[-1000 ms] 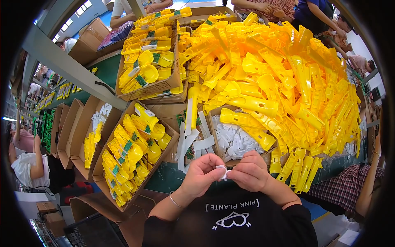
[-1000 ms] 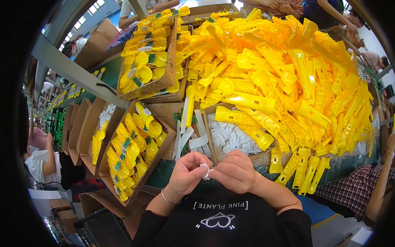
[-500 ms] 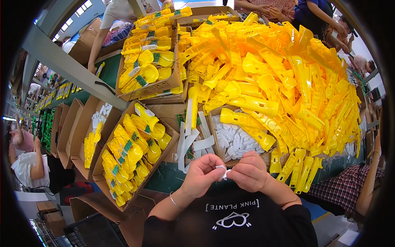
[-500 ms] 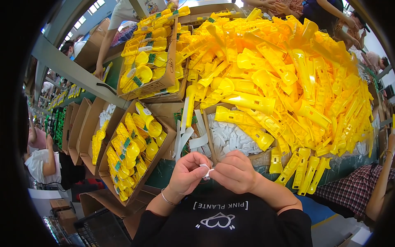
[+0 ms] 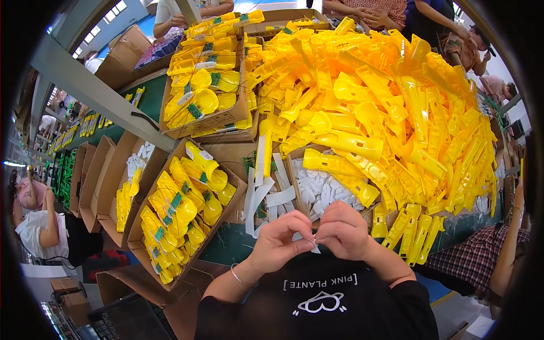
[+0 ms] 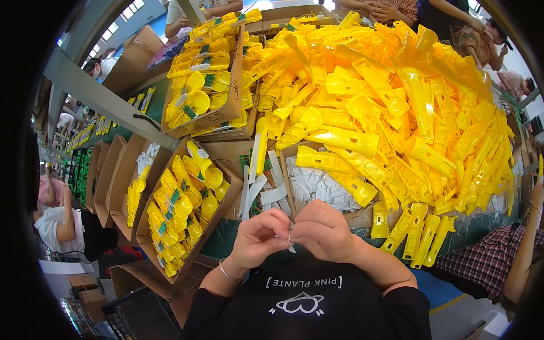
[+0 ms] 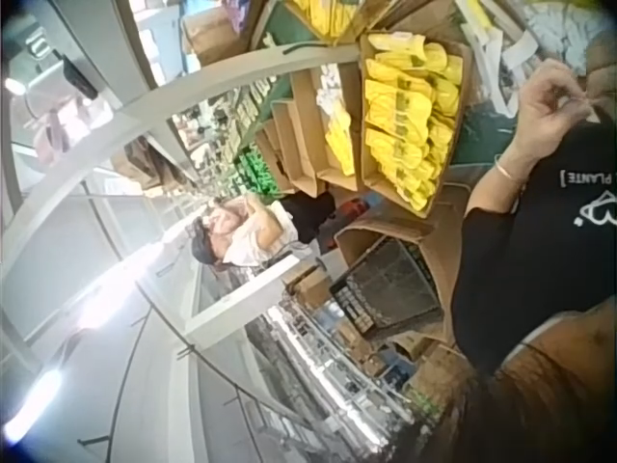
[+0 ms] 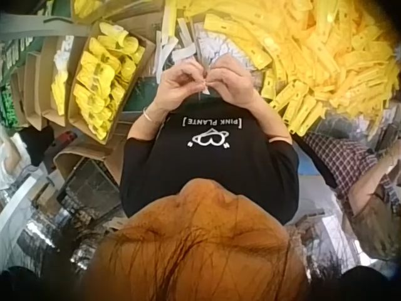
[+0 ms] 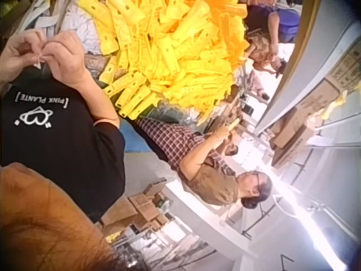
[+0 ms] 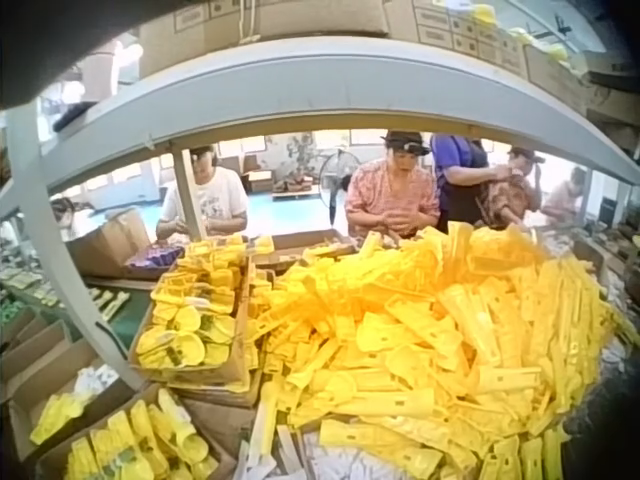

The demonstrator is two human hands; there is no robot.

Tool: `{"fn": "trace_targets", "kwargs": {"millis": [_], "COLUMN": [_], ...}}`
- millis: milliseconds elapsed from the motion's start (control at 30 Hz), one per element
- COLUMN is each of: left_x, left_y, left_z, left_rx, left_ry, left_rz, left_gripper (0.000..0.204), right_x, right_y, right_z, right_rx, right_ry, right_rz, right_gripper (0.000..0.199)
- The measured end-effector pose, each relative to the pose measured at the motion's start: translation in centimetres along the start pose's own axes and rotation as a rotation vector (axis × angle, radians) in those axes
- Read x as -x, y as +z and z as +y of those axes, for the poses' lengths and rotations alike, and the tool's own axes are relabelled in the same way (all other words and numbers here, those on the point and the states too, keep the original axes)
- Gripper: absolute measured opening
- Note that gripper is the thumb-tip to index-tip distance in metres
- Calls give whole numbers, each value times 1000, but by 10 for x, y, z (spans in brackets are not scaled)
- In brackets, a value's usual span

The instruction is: Wrapping small electronic components with white tape/strips and placing them into yellow plastic housings at a factory workbench.

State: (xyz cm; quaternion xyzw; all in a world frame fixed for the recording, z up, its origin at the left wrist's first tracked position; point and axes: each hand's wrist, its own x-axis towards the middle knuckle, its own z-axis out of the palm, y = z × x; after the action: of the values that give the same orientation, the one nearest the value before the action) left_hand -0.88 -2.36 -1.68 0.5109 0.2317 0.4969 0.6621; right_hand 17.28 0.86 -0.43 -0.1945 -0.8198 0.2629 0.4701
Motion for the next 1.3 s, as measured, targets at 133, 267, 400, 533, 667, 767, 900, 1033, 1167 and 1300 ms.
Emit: {"fn": "trace_targets", "kwargs": {"millis": [133, 267, 400, 533, 667, 767, 900, 1033, 1167, 1300], "left_x": [4, 3, 0, 1, 0, -1, -3, -8, -8, -9], "left_y": [-1, -2, -1, 3, 5, 6, 2, 1, 0, 1], "left_z": [-4, -5, -9, -7, 0, 3, 5, 7, 9, 12], "left_rx": [228, 269, 255, 188, 146, 76, -360, -682, -749, -890], "left_ry": [-191, -212, -125, -70, -86, -73, 112, 265, 307, 379], "left_rz": [179, 214, 265, 288, 298, 345, 238, 282, 287, 249], "left_gripper": [16, 14, 14, 14, 18, 21, 20, 20, 19, 18], "right_x": [6, 12, 8, 19, 12, 9, 9, 8, 8, 8], "right_y": [3, 6, 7, 16, 13, 13, 13, 12, 9, 11], "right_z": [2, 4, -4, 2, -5, -6, -8, -9, -11, -12], "right_rx": [-214, -543, -534, -464, -834, -941, -951, -918, -846, -525], "right_ry": [226, 423, 496, 551, 804, 805, 805, 802, 808, 704], "right_rz": [-29, -50, -11, -36, 64, 85, 90, 86, 46, 44], "right_gripper": [11, 15, 23, 24, 16, 14, 16, 17, 17, 14]}}
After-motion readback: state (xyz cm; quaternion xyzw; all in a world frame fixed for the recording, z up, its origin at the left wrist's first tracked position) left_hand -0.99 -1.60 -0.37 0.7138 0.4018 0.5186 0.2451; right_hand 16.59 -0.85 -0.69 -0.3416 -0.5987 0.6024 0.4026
